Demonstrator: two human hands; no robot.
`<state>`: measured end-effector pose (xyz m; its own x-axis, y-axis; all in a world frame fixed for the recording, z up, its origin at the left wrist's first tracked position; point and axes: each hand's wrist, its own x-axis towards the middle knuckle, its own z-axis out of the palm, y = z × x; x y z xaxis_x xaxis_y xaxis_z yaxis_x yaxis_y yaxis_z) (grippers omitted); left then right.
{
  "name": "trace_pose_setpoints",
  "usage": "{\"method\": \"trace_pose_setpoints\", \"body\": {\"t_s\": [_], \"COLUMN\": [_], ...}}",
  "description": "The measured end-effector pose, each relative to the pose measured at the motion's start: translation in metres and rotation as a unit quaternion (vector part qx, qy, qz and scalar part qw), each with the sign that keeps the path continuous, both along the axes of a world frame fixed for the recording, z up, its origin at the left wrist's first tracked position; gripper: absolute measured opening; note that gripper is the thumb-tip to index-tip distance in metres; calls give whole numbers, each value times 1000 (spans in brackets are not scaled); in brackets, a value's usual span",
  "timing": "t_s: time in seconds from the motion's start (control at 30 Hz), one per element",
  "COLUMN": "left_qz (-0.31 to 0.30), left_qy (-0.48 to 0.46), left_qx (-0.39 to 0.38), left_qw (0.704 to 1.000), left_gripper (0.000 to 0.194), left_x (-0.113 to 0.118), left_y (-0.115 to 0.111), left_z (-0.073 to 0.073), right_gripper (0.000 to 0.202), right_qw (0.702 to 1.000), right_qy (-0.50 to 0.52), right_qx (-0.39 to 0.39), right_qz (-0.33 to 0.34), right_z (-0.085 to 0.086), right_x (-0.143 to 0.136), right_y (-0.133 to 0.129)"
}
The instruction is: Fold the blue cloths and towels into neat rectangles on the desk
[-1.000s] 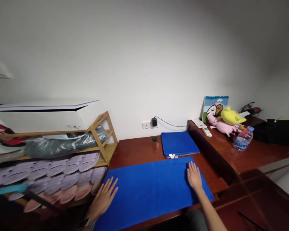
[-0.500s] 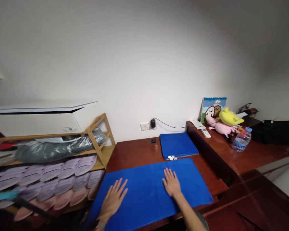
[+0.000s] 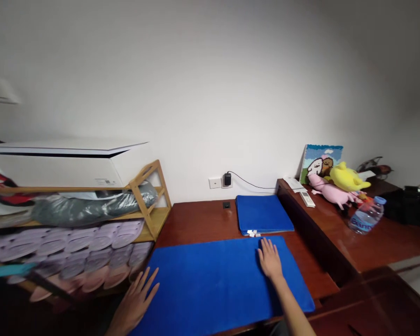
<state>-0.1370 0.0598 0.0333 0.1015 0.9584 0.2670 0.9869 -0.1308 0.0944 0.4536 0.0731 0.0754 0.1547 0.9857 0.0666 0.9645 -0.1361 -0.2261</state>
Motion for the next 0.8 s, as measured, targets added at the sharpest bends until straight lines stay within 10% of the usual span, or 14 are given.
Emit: {"method": "trace_pose_setpoints", "body": {"t_s": [0.17,0.43,0.8], "left_qz": [-46,-140,22], "left_qy": [0,-36,29], "left_qx": [63,-16,-66], "left_qw": [997,989,997], "left_gripper": [56,55,67], "left_x": [22,130,2], "left_y": [21,91,89], "left_z": [10,23,19], "right_gripper": [71,74,73], "right_qw": [997,996,993], "right_qy": [15,13,-20], "right_qx": [-34,-52,-71], "right_qz": [64,65,-91], "right_z": [-3,-13,-10], "right_x": [-40,-35,77], "right_y": [33,35,14]}}
